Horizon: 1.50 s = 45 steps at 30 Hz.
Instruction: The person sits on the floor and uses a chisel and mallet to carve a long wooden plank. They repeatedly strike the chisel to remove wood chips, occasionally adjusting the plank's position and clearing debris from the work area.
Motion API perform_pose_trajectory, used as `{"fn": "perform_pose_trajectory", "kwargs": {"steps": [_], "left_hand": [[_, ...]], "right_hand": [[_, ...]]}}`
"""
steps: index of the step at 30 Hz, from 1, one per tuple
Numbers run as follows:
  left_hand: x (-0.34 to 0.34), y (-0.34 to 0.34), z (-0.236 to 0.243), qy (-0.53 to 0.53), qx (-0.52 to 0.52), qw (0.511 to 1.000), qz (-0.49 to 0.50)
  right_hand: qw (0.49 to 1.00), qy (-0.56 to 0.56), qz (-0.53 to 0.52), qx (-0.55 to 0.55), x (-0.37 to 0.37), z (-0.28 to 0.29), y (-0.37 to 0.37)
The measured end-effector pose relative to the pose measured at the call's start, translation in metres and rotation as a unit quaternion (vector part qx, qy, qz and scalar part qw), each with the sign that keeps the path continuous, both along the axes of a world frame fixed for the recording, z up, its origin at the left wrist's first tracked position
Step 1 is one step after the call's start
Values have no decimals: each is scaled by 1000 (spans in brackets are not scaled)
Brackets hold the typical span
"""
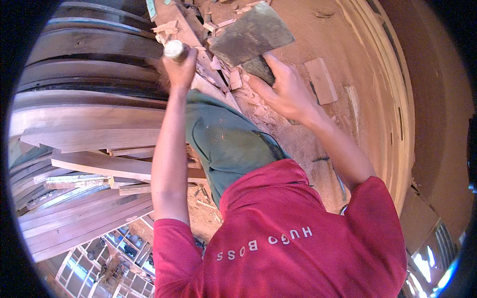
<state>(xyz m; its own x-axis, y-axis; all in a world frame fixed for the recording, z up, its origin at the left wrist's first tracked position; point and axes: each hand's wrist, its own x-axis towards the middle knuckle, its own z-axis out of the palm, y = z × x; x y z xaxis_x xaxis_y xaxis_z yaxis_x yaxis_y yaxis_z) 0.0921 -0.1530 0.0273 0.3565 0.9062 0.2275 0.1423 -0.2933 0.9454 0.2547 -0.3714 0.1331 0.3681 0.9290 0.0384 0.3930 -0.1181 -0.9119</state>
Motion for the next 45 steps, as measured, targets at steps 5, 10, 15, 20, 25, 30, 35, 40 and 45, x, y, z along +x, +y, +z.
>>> {"fn": "perform_pose_trajectory", "kwargs": {"steps": [5, 10, 15, 20, 25, 30, 35, 40, 45], "left_hand": [[-3, -7, -15, 51, 12, 998, -19], [0, -4, -16, 38, 10, 999, -24], [-2, -2, -15, 67, -2, 997, -29], [-1, -3, -13, 53, 9, 998, -37], [0, -5, -11, 38, 11, 998, -41], [2, -4, -10, 49, 5, 998, -46], [1, -3, -8, 59, 21, 997, -40], [-1, -3, -7, 62, 16, 997, -38], [1, -4, -8, 42, 7, 999, -32]], "right_hand": [[1000, 20, 4, -7, 3, -20, -2], [999, 37, 3, 6, -2, -18, 3], [999, 41, 8, -15, -5, -12, 5], [999, 44, 1, -15, -6, -16, 4], [999, 34, 11, -32, -7, -14, 4], [1000, 13, 10, -12, -9, -23, 4], [999, 32, 24, -18, -9, -23, 4], [998, 28, 31, -51, -9, -16, 4], [998, 27, 32, -52, -10, -18, 4]]}}
